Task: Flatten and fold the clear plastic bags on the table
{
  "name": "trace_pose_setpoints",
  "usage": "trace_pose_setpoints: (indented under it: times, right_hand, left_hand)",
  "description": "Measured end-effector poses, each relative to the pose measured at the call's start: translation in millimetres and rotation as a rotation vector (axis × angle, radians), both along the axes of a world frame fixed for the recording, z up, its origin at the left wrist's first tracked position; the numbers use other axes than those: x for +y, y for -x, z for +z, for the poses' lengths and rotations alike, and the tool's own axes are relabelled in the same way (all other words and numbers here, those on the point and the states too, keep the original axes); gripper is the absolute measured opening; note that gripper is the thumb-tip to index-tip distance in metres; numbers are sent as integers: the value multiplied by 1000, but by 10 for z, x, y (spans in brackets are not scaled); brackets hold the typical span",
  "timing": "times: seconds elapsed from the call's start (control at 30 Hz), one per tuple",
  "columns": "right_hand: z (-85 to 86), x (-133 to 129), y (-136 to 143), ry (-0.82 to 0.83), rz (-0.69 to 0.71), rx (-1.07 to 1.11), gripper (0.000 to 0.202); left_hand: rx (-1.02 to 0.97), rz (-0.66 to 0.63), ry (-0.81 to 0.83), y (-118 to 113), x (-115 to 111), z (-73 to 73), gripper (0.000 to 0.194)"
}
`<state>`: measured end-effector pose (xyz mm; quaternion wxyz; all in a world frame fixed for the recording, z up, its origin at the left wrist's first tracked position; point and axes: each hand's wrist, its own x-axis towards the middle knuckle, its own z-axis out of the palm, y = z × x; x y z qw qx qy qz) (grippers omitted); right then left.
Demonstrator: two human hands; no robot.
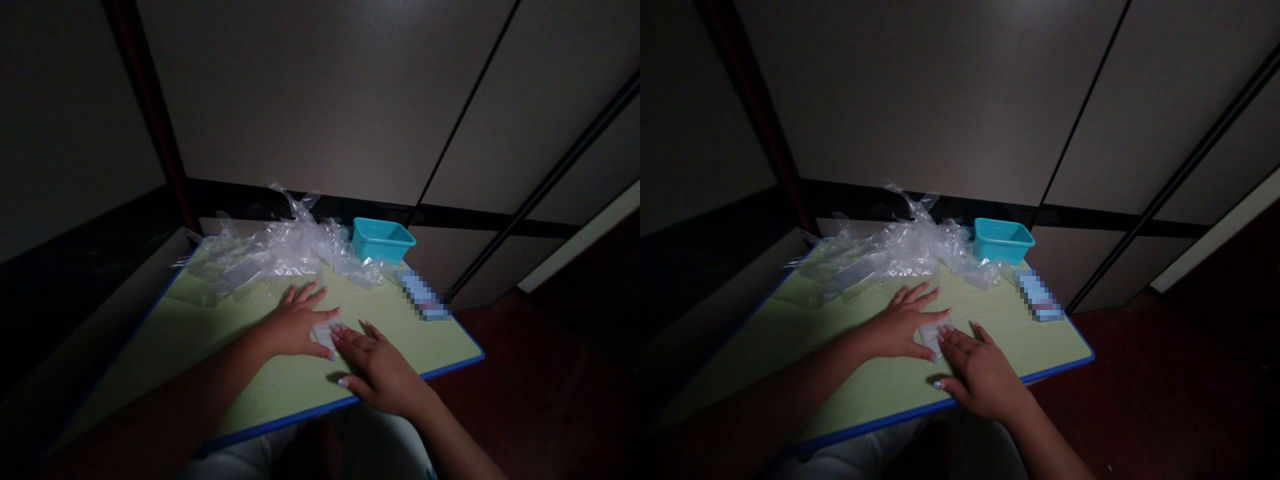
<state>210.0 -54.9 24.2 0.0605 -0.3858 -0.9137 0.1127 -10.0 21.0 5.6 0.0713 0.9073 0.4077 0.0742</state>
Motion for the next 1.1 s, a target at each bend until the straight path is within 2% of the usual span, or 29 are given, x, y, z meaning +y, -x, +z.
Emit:
trace_pose_setpoints:
  times: [0.37, 1.1]
  right_hand:
    - [4, 105, 89, 45, 89, 57, 73]
    - [-25, 127, 112, 49, 103, 129, 77]
  left_hand:
    - [0, -8, -10, 9, -2, 11, 88]
    - [9, -10, 8, 2, -4, 44, 87]
